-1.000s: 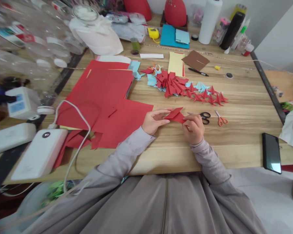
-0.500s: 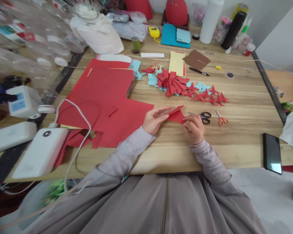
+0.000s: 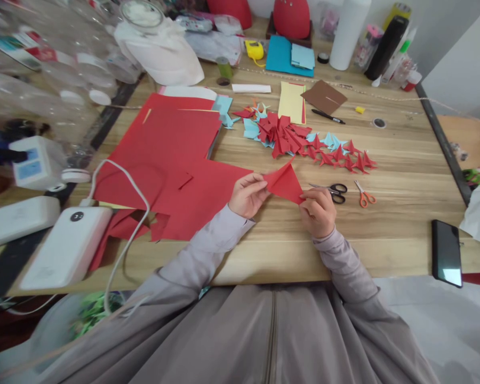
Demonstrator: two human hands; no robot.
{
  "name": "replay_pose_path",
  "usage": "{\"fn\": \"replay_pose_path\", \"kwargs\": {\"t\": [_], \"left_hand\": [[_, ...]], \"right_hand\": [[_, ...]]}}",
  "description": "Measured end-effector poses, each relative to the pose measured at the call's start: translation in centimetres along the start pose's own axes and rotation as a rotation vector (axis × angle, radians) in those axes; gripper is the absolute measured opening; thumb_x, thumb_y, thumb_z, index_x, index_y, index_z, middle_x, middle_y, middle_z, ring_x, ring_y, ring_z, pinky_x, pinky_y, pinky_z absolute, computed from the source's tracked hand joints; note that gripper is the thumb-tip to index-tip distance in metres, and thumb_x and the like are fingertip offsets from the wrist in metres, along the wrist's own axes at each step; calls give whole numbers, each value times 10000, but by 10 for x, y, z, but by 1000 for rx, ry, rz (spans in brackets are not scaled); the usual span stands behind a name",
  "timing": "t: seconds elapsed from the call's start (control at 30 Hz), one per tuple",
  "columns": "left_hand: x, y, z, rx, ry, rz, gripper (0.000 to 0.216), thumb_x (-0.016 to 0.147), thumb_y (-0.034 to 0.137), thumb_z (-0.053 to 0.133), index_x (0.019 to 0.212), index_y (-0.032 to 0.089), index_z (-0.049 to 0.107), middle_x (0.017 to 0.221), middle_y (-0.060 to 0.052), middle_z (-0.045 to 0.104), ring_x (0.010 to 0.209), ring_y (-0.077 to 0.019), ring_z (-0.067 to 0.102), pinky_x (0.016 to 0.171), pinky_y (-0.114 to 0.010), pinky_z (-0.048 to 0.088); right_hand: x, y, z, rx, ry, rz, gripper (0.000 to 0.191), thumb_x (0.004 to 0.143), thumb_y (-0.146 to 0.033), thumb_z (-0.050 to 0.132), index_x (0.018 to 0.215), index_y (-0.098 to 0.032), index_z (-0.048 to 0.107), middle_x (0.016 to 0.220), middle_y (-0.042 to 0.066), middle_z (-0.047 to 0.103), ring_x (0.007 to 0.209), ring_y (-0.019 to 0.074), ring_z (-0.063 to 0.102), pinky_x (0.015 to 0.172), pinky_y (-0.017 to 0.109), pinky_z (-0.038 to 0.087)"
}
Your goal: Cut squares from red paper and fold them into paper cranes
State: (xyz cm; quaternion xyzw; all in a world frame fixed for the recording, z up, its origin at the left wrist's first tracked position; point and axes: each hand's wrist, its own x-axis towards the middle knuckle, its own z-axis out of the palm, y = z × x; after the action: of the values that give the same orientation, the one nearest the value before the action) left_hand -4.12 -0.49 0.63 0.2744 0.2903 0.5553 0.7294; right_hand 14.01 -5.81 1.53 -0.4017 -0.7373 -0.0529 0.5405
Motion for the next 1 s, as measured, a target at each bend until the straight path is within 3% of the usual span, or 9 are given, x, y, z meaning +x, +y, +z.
{"fn": "replay_pose_path", "kwargs": {"t": [0.47,0.7,1.0], "left_hand": [[-1,-7,1,116,-27,16,162,553,248,830,630,180,705,991,-65,735,961,-233,671,904,-405,494],[-1,-6,3,150,-11,-9,169,555,305,823,651,189,746,1008,-85,734,970,-257,667,903,-412,494],[1,-9,-4,231,-81,23,110,632,214,692,709,203,769,1010,-78,734,1039,-266,643,974,-420,457]], "right_hand": [[-5,3,0,-23,-71,21,171,780,-106,585,685,-248,586,828,21,665,820,197,616,708,398,534],[-4,4,0,-26,-76,13,172,782,-103,580,684,-244,586,829,25,665,826,196,620,707,393,536],[-4,3,1,-55,-16,36,174,776,-96,594,688,-243,566,802,21,668,795,193,626,701,393,532]]}}
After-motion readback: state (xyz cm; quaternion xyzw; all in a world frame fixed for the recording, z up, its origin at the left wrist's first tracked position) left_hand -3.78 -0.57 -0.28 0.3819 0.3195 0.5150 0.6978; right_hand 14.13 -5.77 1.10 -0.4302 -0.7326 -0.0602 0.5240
